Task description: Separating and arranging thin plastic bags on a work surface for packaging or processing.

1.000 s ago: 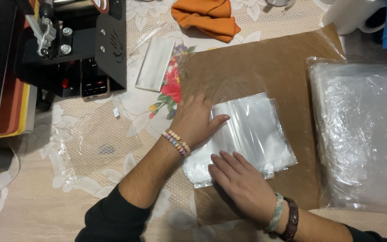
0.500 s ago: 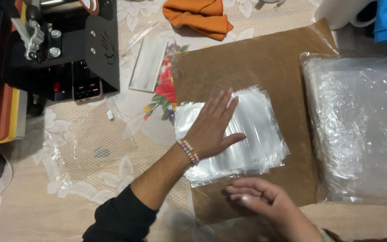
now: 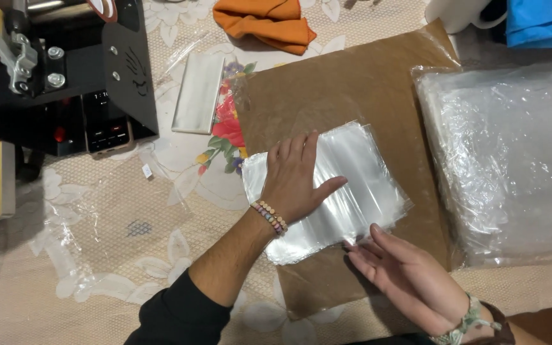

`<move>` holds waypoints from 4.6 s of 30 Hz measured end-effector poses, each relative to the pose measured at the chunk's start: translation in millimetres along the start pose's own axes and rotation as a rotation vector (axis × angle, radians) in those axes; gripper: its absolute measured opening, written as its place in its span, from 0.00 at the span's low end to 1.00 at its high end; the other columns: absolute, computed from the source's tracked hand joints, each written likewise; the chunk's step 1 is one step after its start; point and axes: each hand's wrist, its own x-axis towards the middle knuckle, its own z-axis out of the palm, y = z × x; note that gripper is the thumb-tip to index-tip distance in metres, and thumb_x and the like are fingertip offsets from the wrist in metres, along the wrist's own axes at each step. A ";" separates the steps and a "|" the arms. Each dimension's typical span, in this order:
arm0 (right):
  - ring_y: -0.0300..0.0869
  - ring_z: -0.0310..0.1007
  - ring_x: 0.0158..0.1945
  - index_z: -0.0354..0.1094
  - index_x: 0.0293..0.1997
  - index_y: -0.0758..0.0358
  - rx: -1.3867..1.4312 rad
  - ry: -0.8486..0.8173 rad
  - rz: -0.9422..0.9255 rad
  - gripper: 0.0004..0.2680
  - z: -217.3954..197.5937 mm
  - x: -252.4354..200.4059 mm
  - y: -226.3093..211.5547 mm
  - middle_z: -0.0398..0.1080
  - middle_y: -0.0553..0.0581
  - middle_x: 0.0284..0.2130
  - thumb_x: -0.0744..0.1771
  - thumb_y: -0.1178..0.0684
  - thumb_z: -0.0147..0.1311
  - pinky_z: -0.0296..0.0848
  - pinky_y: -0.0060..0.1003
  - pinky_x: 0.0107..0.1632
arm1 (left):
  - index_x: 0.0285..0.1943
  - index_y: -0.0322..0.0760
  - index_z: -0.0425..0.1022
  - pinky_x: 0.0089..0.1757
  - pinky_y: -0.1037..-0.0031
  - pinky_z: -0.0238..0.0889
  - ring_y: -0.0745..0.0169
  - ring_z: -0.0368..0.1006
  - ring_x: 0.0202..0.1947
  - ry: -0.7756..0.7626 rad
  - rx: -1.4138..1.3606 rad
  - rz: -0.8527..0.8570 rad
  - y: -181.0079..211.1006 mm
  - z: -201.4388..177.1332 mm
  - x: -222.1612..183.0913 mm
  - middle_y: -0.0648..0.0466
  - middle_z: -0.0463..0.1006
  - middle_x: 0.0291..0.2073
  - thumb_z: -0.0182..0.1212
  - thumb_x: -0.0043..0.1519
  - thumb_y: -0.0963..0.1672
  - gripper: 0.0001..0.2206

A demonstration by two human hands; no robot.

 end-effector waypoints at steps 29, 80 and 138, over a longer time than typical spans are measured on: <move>0.50 0.67 0.60 0.57 0.61 0.66 -0.084 -0.088 -0.615 0.25 25.0 36.2 24.4 0.66 0.62 0.57 0.62 0.42 0.53 0.65 0.44 0.65 | 0.70 0.32 0.58 0.57 0.55 0.50 0.45 0.61 0.58 0.107 -0.150 -0.084 -0.2 -3.2 2.5 0.44 0.69 0.57 0.49 0.64 0.55 0.31; 0.43 0.61 0.69 0.52 0.71 0.62 -0.754 -0.307 -0.373 0.30 34.2 54.0 -19.2 0.60 0.58 0.69 0.60 0.55 0.57 0.62 0.37 0.67 | 0.74 0.44 0.52 0.55 0.66 0.64 0.61 0.65 0.65 0.004 -1.394 -1.144 22.3 -112.6 -91.2 0.55 0.61 0.73 0.54 0.56 0.47 0.33; 0.52 0.77 0.50 0.66 0.48 0.57 -1.757 -0.620 -1.673 0.09 24.1 -13.8 -107.3 0.67 0.63 0.59 0.65 0.53 0.56 0.77 0.40 0.42 | 0.48 0.35 0.76 0.46 0.70 0.72 0.58 0.79 0.44 0.058 -0.926 0.043 10.0 -44.8 -52.2 0.50 0.81 0.43 0.59 0.58 0.59 0.27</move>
